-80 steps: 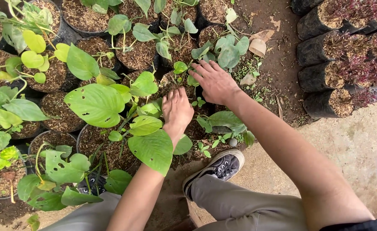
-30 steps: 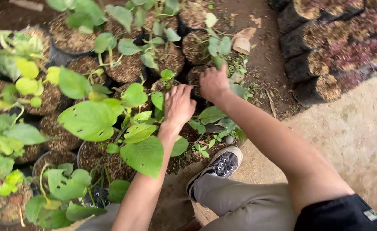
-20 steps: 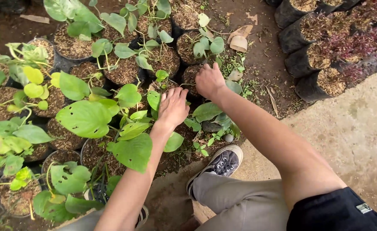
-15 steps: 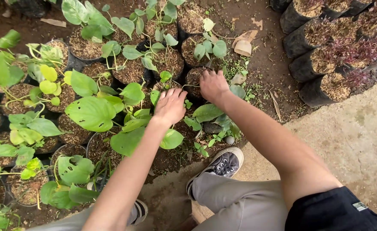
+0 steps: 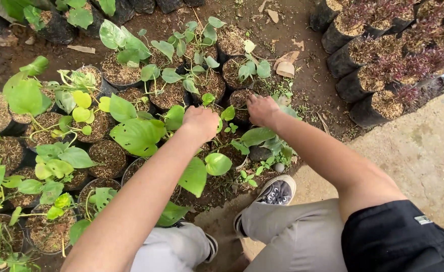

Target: Manually removing weeds from small potted plants in a nursery setting.

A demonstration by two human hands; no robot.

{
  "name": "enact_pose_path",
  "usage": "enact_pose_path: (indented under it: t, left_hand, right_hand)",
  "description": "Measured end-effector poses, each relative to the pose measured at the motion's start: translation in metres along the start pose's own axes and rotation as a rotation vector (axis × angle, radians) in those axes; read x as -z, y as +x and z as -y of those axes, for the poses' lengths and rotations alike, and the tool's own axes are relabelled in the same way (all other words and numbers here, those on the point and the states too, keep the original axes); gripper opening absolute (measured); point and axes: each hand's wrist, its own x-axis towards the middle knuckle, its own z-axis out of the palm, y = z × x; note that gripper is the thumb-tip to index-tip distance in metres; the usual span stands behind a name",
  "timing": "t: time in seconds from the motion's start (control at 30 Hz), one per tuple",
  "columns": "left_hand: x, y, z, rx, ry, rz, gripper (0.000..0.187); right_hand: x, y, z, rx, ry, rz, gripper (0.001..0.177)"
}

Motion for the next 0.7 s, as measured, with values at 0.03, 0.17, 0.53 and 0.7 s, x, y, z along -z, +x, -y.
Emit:
enact_pose_path:
  t: [0.03,0.17,0.53,0.7]
  left_hand:
    - [-0.005,0.009,0.004,-0.013,-0.005,0.005,0.034]
    - [-0.032,0.046,0.026,0.042,-0.029,0.126,0.03]
    - [0.04,0.044,0.05,0.025,-0.518,0.094,0.026]
    - [0.046,0.048,0.08,0.099,-0.799,-0.137,0.029]
  right_hand:
    - [0.009,-0.014,0.005,-0.006,0.002,0.013,0.054]
    - [0.052,-0.053,0.015,-0.076,-0.036,0.069,0.058]
    - [0.093,0.039,-0.018,-0.017,0.02,0.007,0.047]
    - [0.074,0.085,-0.019,-0.041,0.521,-0.12,0.035]
